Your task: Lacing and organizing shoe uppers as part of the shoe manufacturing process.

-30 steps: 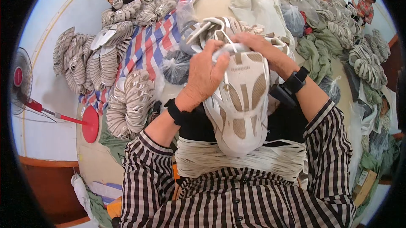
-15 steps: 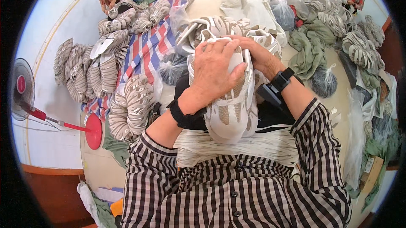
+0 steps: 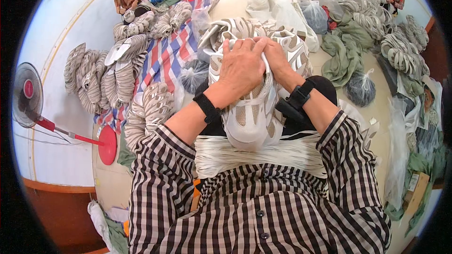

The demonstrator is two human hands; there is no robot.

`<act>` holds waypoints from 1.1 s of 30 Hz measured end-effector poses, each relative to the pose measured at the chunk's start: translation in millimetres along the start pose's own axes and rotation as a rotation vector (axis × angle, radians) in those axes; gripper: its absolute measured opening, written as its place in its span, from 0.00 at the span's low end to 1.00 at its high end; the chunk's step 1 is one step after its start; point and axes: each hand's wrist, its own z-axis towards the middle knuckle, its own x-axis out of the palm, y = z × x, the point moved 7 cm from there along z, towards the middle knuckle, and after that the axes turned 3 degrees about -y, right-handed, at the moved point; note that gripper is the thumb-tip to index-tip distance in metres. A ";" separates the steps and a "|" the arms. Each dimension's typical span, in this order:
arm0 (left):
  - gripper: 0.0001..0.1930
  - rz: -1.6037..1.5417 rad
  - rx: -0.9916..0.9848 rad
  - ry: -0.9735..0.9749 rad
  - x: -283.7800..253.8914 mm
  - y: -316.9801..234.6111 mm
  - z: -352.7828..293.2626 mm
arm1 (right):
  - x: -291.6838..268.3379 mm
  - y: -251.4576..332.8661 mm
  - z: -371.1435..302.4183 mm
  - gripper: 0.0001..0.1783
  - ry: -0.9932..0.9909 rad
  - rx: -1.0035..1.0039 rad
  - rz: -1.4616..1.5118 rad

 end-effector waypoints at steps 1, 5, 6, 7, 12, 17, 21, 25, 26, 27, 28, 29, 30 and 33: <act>0.24 0.003 0.002 -0.002 -1.7 1.5 0.9 | -0.4 -1.2 1.6 0.15 0.000 -0.004 0.002; 0.22 -0.475 -0.091 0.131 -18.1 22.8 7.2 | -2.0 10.8 -0.5 0.17 -0.104 -0.159 -0.134; 0.22 -0.677 -0.170 0.275 -17.2 28.4 8.1 | -0.8 15.2 -0.4 0.17 -0.104 -0.196 -0.177; 0.22 -0.676 -0.175 0.275 -23.1 31.7 8.7 | -0.5 16.5 -0.7 0.17 -0.100 -0.193 -0.175; 0.20 -0.429 -0.047 0.113 -24.9 48.3 -4.6 | 0.2 4.5 0.5 0.19 -0.047 -0.082 -0.015; 0.21 -0.407 -0.055 -0.107 -17.0 38.0 -17.1 | 1.8 12.8 -10.8 0.22 -0.003 -0.157 0.007; 0.21 -0.294 -0.119 -0.144 -24.3 28.7 -17.6 | -4.1 12.8 -24.0 0.19 -0.110 -0.137 0.059; 0.18 -0.310 -0.070 -0.170 -32.4 5.2 -2.6 | -14.1 10.0 -29.8 0.15 -0.189 -0.135 0.222; 0.15 -0.341 -0.118 -0.175 -31.0 7.8 -1.2 | -11.3 9.8 -32.0 0.15 -0.174 -0.108 0.224; 0.15 -0.337 -0.119 -0.177 -28.6 9.3 0.3 | -10.6 10.3 -31.5 0.15 -0.170 -0.109 0.225; 0.15 -0.324 -0.147 -0.151 -23.5 12.5 1.7 | -10.3 10.8 -30.8 0.15 -0.178 -0.093 0.210; 0.14 -0.315 -0.170 -0.121 -19.4 13.8 3.6 | -11.9 9.2 -30.2 0.15 -0.192 -0.076 0.195; 0.14 -0.315 -0.165 -0.119 -17.3 12.7 4.7 | -13.2 8.7 -30.1 0.15 -0.197 -0.078 0.197; 0.14 -0.283 -0.207 -0.060 -7.5 10.4 3.5 | -13.1 10.4 -34.2 0.17 -0.211 -0.095 0.040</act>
